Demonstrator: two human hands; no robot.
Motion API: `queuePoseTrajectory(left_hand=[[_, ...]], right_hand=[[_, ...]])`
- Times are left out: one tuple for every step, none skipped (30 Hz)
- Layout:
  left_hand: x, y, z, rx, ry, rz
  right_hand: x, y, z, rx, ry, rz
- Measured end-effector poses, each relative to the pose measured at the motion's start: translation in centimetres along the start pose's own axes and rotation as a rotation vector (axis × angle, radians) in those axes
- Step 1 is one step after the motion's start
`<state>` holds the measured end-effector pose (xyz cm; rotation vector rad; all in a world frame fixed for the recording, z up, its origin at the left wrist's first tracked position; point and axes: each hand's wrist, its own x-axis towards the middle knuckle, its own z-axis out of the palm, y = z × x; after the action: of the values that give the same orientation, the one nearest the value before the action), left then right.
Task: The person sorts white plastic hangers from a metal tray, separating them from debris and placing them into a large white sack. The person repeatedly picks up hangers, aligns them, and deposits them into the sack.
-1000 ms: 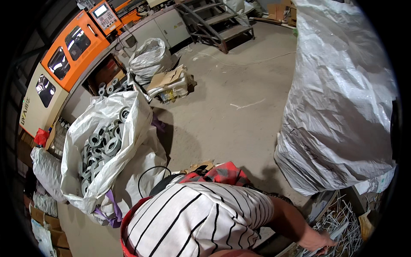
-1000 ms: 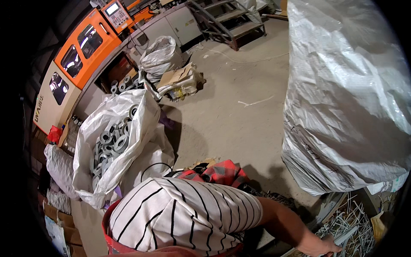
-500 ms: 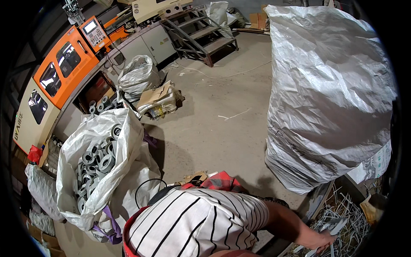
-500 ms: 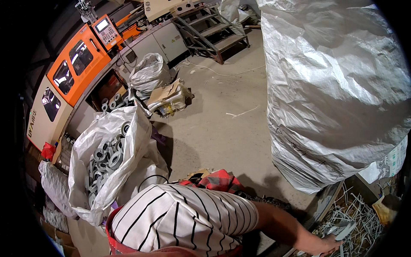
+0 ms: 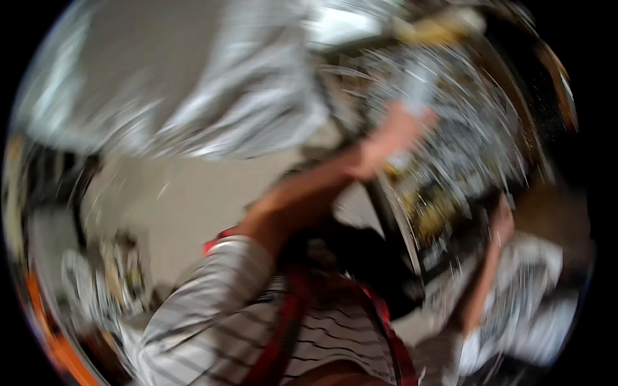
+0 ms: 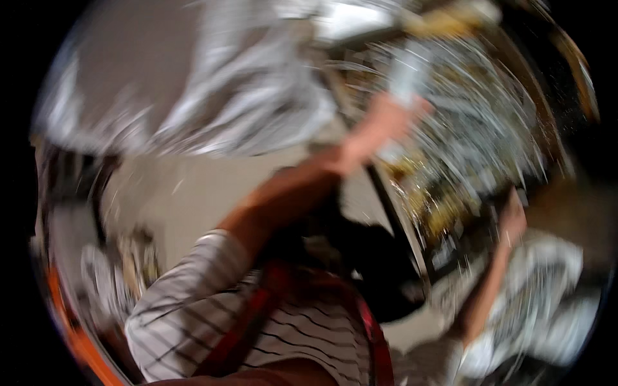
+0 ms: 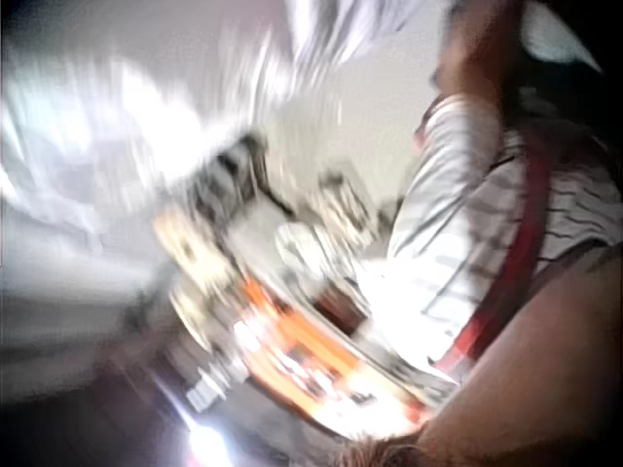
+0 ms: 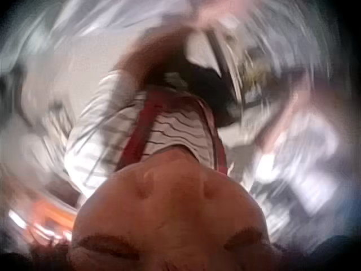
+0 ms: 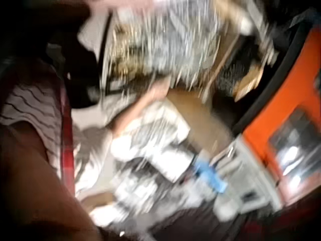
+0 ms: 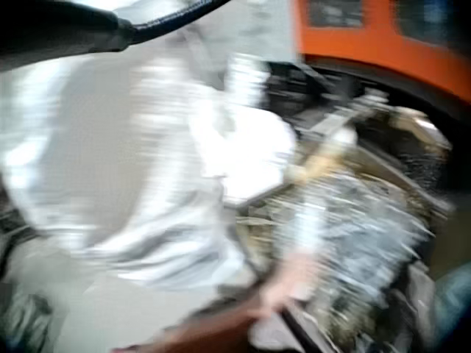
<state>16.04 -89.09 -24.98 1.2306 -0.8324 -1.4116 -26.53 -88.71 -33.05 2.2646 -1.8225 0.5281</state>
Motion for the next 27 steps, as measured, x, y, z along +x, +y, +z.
queuePoseTrajectory(left_hand=[[0.4, -0.9, -0.9, -0.202, -0.049, -0.026], [0.9, -1.3, -0.6, -0.155, -0.052, -0.049], [0.6, -1.6, 0.7, -0.052, -0.017, -0.032], [0.5, -2.3, 1.8, -0.076, -0.041, -0.039], [0.8, -2.9, 2.4, -0.097, -0.029, -0.029], [0.6, -3.4, 3.2, -0.084, -0.056, -0.064], [0.1, -4.0, 3.8, -0.068, -0.064, -0.09], [-0.1, -4.5, 4.1, -0.05, -0.066, -0.112], [-0.4, -4.9, 4.6, -0.054, -0.064, -0.142], [-0.7, -5.1, 5.0, -0.053, -0.056, -0.153], [-1.0, -5.2, 5.1, -0.049, -0.042, -0.166], [-1.1, -5.4, 5.1, -0.042, -0.011, -0.152], [-1.1, -5.5, 5.1, -0.035, 0.019, -0.138], [-1.0, -5.6, 5.1, -0.027, 0.047, -0.126], [-0.8, -5.7, 4.9, -0.041, 0.072, -0.093], [-0.5, -5.7, 4.7, -0.055, 0.098, -0.061], [-0.1, -5.5, 4.5, -0.068, 0.12, -0.027], [0.3, -5.3, 4.4, -0.019, 0.188, -0.01], [0.6, -5.1, 4.5, -0.06, 0.201, -0.019], [0.8, -4.9, 4.3, -0.09, 0.132, -0.073], [1.0, -4.6, 4.1, -0.119, 0.062, -0.127], [1.1, -4.3, 3.9, -0.131, -0.003, -0.138], [1.2, -4.1, 3.8, -0.143, -0.066, -0.153], [1.4, -4.2, 3.8, -0.176, -0.096, -0.197], [1.5, -4.0, 3.7, -0.213, -0.146, -0.245], [1.6, -3.6, 3.7, -0.229, -0.21, -0.261], [1.9, -3.3, 3.3, -0.244, -0.267, -0.277]], right_hand=[[1.8, -2.5, -0.9, 0.325, -0.073, 0.427], [2.6, -4.2, -2.5, 0.607, 0.017, 0.9], [2.1, -4.2, -3.2, 0.492, 0.141, 0.92], [1.1, -3.5, -2.5, 1.123, 0.3, 1.058], [0.9, -4.6, -2.5, 1.269, 0.397, 1.027], [0.7, -5.5, -3.3, 1.299, 0.445, 1.09], [0.3, -5.8, -3.4, 1.338, 0.476, 1.105], [-0.1, -5.7, -3.0, 1.403, 0.524, 1.139], [-0.5, -5.7, -2.4, 1.468, 0.568, 1.171], [-0.7, -5.7, -1.8, 1.537, 0.593, 1.206], [-0.4, -6.8, -2.0, 1.552, 0.621, 1.313], [-0.4, -7.2, -1.7, 1.629, 0.637, 1.365], [-0.4, -7.4, -1.3, 1.707, 0.653, 1.417], [-0.6, -7.6, -1.3, 1.831, 0.64, 1.417], [-0.5, -8.1, -1.8, 1.88, 0.64, 1.508], [-0.9, -7.9, -1.5, 1.923, 0.634, 1.536], [-1.2, -8.0, -1.6, 1.968, 0.633, 1.563], [-1.6, -8.0, -1.7, 1.961, 0.664, 1.61], [-2.0, -8.0, -1.9, 1.981, 0.657, 1.607], [-2.5, -7.8, -2.1, 1.984, 0.61, 1.559], [-3.0, -7.7, -2.3, 1.985, 0.564, 1.512], [-3.4, -7.4, -2.4, 1.944, 0.509, 1.474], [-3.6, -7.8, -3.1, 1.899, 0.453, 1.441], [-3.8, -8.2, -3.8, 1.853, 0.397, 1.407], [-3.9, -8.5, -4.3, 1.795, 0.356, 1.347], [-3.9, -8.9, -5.2, 1.735, 0.319, 1.285], [-3.5, -10.1, -6.3, 1.679, 0.274, 1.224]])
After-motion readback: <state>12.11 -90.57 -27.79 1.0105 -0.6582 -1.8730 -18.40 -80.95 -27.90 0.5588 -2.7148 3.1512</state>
